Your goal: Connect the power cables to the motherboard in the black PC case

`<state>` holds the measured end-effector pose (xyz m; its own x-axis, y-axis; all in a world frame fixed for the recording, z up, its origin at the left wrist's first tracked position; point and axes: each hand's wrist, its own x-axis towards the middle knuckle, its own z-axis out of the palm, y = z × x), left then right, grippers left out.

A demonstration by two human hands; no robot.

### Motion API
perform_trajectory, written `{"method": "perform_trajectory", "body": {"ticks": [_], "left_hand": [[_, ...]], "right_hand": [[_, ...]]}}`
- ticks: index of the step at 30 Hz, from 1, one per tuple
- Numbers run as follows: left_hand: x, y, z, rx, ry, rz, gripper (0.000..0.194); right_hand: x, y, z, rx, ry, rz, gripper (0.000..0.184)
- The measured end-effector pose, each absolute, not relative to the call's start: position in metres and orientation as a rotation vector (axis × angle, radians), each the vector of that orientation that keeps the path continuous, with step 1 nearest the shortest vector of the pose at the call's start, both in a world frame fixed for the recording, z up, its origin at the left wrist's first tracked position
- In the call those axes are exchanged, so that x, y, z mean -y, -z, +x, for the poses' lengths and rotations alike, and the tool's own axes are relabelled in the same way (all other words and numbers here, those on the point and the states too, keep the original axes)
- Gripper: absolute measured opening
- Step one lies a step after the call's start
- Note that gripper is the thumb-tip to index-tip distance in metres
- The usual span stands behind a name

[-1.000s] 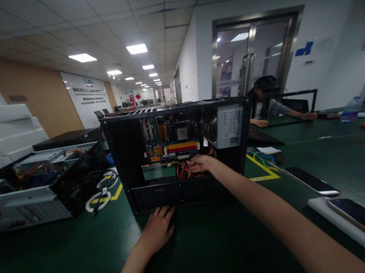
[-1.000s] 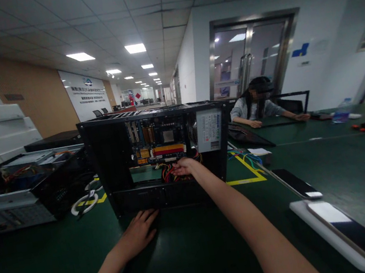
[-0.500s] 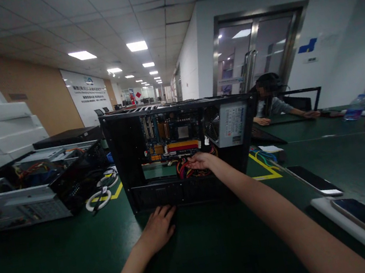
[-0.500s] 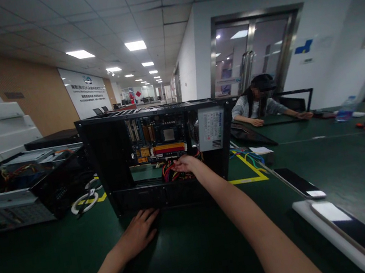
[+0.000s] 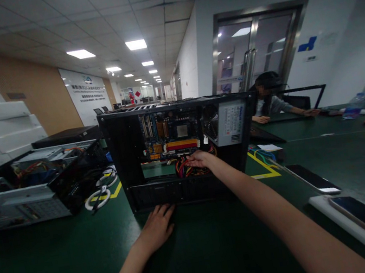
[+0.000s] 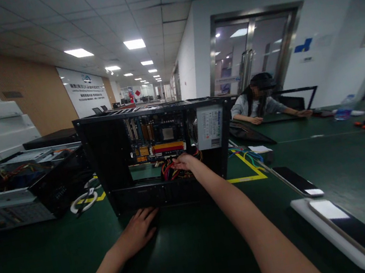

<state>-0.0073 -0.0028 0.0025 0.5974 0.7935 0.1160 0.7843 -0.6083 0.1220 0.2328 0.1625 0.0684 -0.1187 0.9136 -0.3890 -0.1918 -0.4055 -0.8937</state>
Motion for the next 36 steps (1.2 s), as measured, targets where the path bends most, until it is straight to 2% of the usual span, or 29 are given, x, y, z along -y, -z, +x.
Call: {"method": "perform_trajectory", "body": {"ticks": [23, 30, 36], "left_hand": [[0.001, -0.005, -0.005, -1.360, -0.222, 2.741, 0.052], [-0.002, -0.001, -0.007, -1.364, -0.232, 2.767, 0.052], [0.000, -0.005, -0.006, -1.359, -0.217, 2.752, 0.052]], "right_hand": [[-0.157, -0.071, 0.238, 1.021, -1.830, -1.287, 0.004], [-0.153, -0.071, 0.242, 1.008, -1.716, -1.281, 0.006], [-0.145, -0.072, 0.237, 1.187, -1.494, -1.553, 0.011]]}}
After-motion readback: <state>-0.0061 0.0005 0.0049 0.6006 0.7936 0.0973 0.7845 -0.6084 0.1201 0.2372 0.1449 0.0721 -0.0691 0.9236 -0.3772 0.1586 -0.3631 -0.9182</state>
